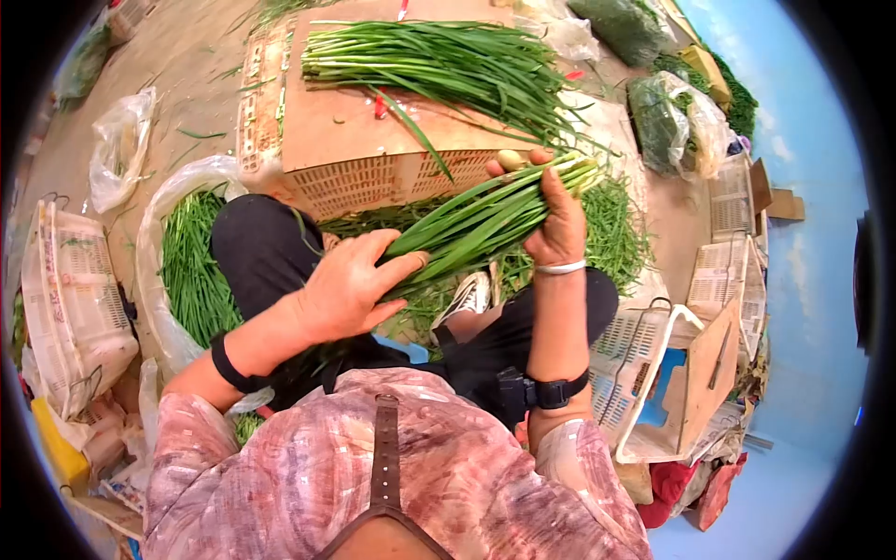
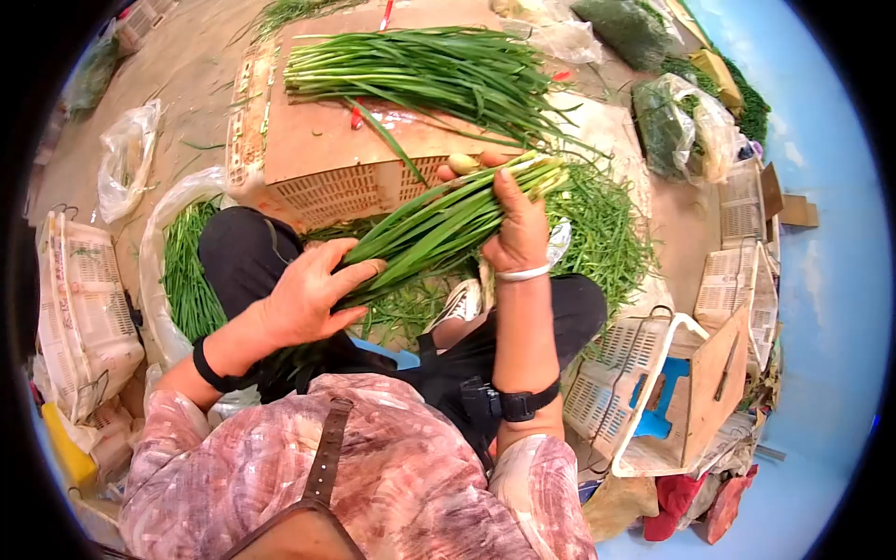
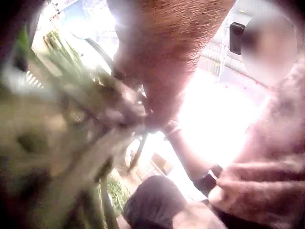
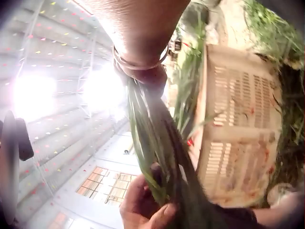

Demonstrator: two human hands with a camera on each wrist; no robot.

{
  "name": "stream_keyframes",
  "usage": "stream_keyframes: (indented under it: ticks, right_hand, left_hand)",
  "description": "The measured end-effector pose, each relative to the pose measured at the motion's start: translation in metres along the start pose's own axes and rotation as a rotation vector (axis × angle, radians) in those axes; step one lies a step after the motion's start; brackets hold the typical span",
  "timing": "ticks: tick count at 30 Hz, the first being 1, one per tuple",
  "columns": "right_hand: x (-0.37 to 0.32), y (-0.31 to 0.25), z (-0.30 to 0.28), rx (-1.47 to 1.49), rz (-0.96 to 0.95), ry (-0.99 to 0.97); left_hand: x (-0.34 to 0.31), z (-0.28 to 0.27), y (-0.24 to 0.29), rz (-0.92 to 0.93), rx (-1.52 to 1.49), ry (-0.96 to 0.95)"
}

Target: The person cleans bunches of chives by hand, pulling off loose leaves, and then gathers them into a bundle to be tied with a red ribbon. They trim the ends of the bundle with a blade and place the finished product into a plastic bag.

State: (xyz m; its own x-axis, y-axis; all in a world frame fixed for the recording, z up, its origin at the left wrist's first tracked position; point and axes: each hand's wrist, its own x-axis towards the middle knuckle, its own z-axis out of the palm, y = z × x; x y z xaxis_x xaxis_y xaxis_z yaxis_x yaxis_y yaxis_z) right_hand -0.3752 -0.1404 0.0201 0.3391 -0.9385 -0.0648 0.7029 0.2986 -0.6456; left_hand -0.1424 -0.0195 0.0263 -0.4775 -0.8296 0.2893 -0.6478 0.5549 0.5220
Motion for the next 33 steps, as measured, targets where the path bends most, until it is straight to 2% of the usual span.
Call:
stream_keyframes:
  ticks: [2, 4, 6, 8, 10, 11, 12, 14, 15, 16, 18, 20, 22, 24, 25, 26, 28, 30, 33]
  right_hand:
    - [-0.004, -0.040, 0.018, -0.229, -0.083, 0.013]
    - [-0.012, -0.072, 0.036, -0.333, -0.159, 0.001]
    - [-0.025, -0.097, 0.051, -0.486, -0.256, -0.008]
    - [-0.033, -0.105, 0.060, -0.468, -0.331, -0.151]
    - [-0.001, -0.110, 0.018, -1.139, -0.244, 0.158]
    - [-0.006, -0.104, 0.021, -1.366, -0.206, 0.237]
    - [-0.003, -0.099, 0.015, -1.222, -0.380, -0.018]
    - [-0.007, -0.099, 0.025, -0.936, -0.261, 0.126]
    - [-0.004, -0.103, 0.025, -0.937, -0.173, 0.133]
    - [-0.001, -0.102, 0.025, -0.884, -0.118, 0.139]
    - [0.002, -0.092, 0.026, -0.667, -0.097, 0.004]
    - [0.002, -0.082, 0.034, -0.541, 0.005, -0.045]
    - [0.011, -0.068, 0.038, -0.429, 0.076, -0.048]
    - [0.026, -0.059, 0.030, -0.356, 0.144, -0.083]
    - [0.029, -0.053, 0.033, -0.250, 0.203, -0.104]
    - [0.036, -0.050, 0.030, -0.201, 0.234, -0.188]
    - [0.046, -0.041, 0.023, -0.079, 0.267, -0.233]
    - [0.051, -0.028, 0.017, -0.084, 0.289, -0.181]
    - [0.058, -0.004, -0.001, -0.284, 0.354, -0.092]
  left_hand:
    - [0.013, -0.002, -0.014, 0.067, 0.019, -0.078]
    - [0.021, 0.005, -0.033, 0.112, -0.007, -0.100]
    - [0.025, -0.002, -0.042, 0.061, -0.006, -0.156]
    - [0.027, -0.009, -0.048, -0.049, -0.025, -0.172]
    - [0.028, -0.014, -0.051, -0.195, -0.108, -0.096]
    - [0.028, -0.019, -0.051, -0.169, -0.113, -0.048]
    - [0.032, -0.024, -0.054, -0.151, -0.114, 0.029]
    - [0.037, -0.032, -0.052, -0.354, -0.536, 0.085]
    - [0.043, -0.032, -0.058, -0.379, -0.782, 0.102]
    - [0.052, -0.037, -0.056, -0.366, -0.775, 0.113]
    - [0.076, -0.050, -0.035, -0.253, -0.624, 0.203]
    - [0.107, -0.033, -0.045, -0.070, -0.833, 0.141]
    - [0.133, -0.011, -0.053, -0.030, -0.825, -0.042]
    - [0.145, 0.002, -0.057, 0.073, -1.008, -0.392]
    - [0.145, 0.029, -0.069, -0.020, -1.280, -0.535]
    - [0.133, 0.029, -0.063, -0.055, -1.505, -0.593]
    - [0.121, 0.052, -0.067, -0.019, -1.814, -0.734]
    - [0.099, 0.060, -0.049, -0.056, -2.127, -0.560]
    - [0.078, 0.074, -0.048, -0.255, -2.072, -0.452]
